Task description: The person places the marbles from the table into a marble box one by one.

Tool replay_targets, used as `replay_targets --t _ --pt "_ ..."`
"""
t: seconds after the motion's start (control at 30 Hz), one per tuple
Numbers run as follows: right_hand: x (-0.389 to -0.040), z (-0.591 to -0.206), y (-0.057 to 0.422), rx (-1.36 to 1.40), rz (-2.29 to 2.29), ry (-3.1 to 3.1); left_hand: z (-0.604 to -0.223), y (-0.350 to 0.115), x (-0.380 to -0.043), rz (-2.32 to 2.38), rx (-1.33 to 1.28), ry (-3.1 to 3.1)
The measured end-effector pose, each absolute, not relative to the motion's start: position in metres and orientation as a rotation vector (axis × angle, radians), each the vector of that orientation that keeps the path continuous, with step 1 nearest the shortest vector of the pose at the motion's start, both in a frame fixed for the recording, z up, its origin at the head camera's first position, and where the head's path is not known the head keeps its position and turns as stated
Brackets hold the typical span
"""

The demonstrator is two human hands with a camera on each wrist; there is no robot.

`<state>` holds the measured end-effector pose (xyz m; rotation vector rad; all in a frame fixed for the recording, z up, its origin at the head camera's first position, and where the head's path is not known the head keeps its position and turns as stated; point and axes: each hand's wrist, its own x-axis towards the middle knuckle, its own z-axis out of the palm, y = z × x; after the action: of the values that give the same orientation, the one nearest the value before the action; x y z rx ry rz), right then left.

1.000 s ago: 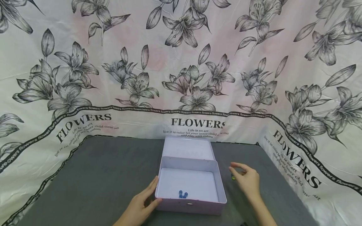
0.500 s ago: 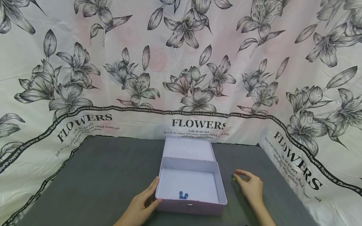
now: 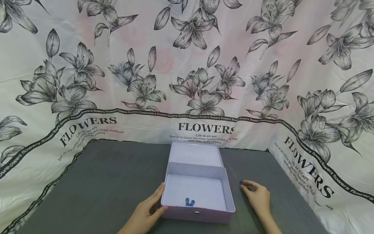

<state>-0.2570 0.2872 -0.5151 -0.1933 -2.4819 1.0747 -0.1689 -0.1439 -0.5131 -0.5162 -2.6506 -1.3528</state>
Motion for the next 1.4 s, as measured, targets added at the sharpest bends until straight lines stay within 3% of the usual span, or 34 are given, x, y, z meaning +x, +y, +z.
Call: replay_targets --t 0.83,1.4 --pt "-0.260 -0.526 0.288 -0.015 0.799 -2.438 -0.513 -0.144 -0.168 -1.342 -0.531 -2.627" --pt "-0.259 -0.522 0.283 -0.076 0.909 -2.388 -0.512 -0.149 -0.174 -1.342 -0.522 -2.644"
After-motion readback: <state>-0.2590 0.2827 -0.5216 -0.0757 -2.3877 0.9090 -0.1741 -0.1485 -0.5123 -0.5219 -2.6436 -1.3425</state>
